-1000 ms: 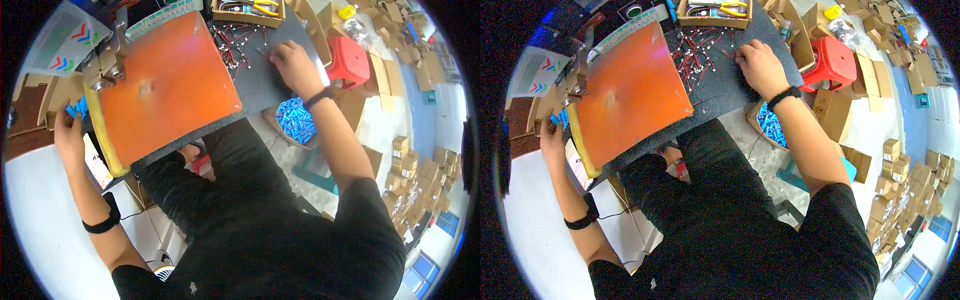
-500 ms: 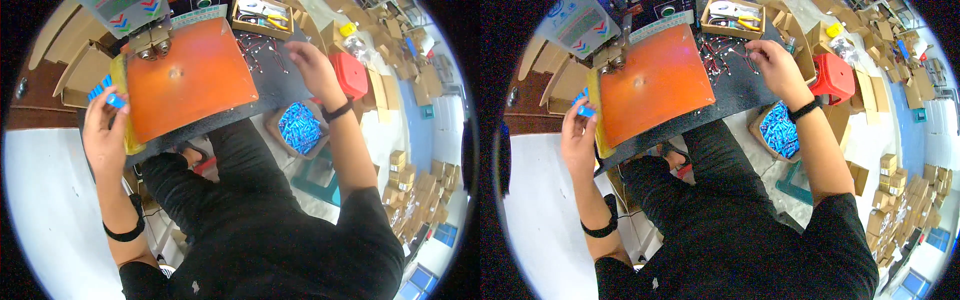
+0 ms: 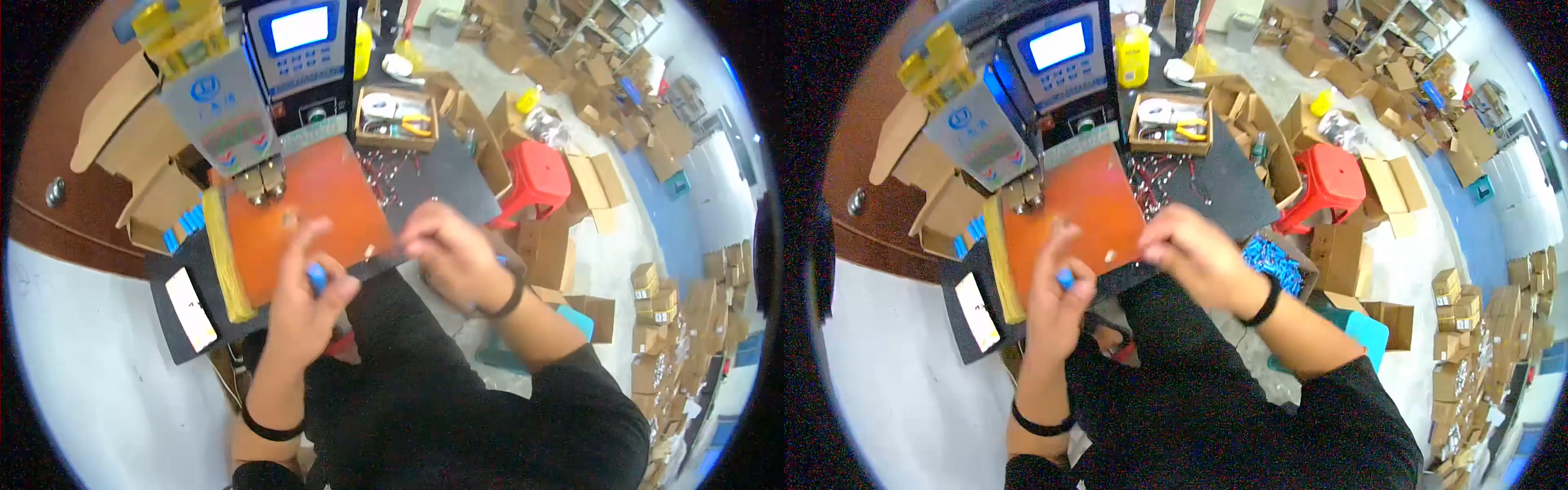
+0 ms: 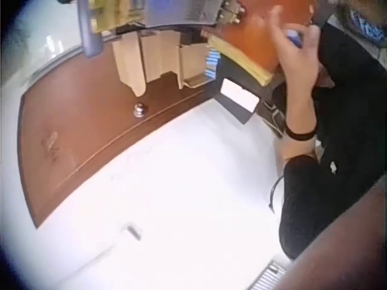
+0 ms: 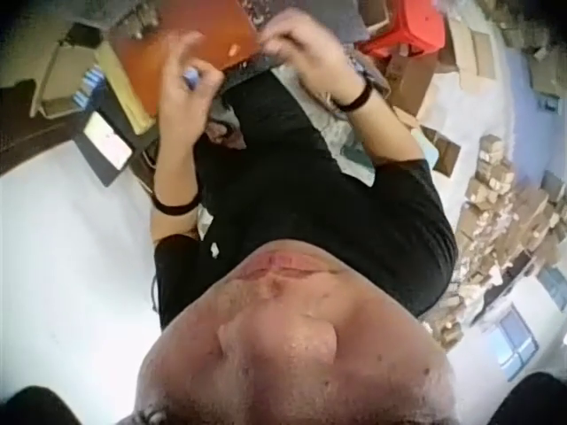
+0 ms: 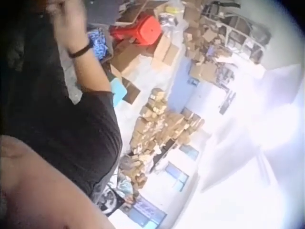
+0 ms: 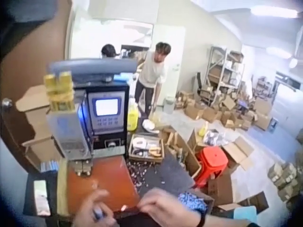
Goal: The person picks up a battery and a wire, positions them under a spot welder, and joins them together. They repeat this process for several batteries, occasionally reaching for new components from a box and a tray.
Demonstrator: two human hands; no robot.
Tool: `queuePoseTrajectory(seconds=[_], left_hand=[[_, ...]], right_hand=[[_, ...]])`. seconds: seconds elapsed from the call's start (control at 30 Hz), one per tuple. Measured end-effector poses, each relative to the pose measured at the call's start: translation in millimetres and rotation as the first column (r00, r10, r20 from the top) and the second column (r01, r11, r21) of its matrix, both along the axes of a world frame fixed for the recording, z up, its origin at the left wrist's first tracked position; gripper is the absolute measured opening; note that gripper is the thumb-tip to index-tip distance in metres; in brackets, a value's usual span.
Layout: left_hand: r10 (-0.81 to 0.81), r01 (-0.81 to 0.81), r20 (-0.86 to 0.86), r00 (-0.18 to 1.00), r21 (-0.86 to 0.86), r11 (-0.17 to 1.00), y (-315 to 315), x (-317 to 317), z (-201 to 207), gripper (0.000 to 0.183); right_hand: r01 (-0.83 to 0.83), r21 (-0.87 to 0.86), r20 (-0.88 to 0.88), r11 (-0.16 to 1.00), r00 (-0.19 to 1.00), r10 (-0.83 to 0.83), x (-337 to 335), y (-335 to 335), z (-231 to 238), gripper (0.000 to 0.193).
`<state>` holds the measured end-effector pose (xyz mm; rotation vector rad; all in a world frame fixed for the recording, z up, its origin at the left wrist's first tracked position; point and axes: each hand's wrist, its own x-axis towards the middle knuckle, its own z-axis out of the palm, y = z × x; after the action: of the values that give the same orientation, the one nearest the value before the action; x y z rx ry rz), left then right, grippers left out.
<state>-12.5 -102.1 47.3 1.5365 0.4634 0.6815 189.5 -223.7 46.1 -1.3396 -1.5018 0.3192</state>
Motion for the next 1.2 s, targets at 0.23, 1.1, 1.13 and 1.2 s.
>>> queuePoseTrajectory(seconds=[0.23, 1.1, 1.13, 1.2], left_hand=[[0.035, -0.035, 0.0, 0.999, -0.058, 0.998, -27, -6, 2, 0.014], [0.336, -0.336, 0.005, 0.942, 0.029, 0.942, 21, -8, 20, 0.017], [0.289, -0.289, -0.021, 0.957, 0.0, 0.957, 20, -10, 21, 0.017], [0.226, -0.226, -0.025, 0.974, -0.01, 0.974, 14, -13, 23, 0.016]], right_hand=[[-0.111, -0.067, 0.047, 0.992, 0.992, 0.114, -31, -11, 6, 0.008], [0.027, -0.13, -0.157, 0.991, 0.986, -0.047, -5, 2, 21, 0.017], [0.013, -0.138, -0.18, 0.99, 0.983, -0.038, -3, 0, 24, 0.017], [-0.002, -0.144, -0.256, 0.99, 0.966, -0.035, -2, -4, 18, 0.016]])
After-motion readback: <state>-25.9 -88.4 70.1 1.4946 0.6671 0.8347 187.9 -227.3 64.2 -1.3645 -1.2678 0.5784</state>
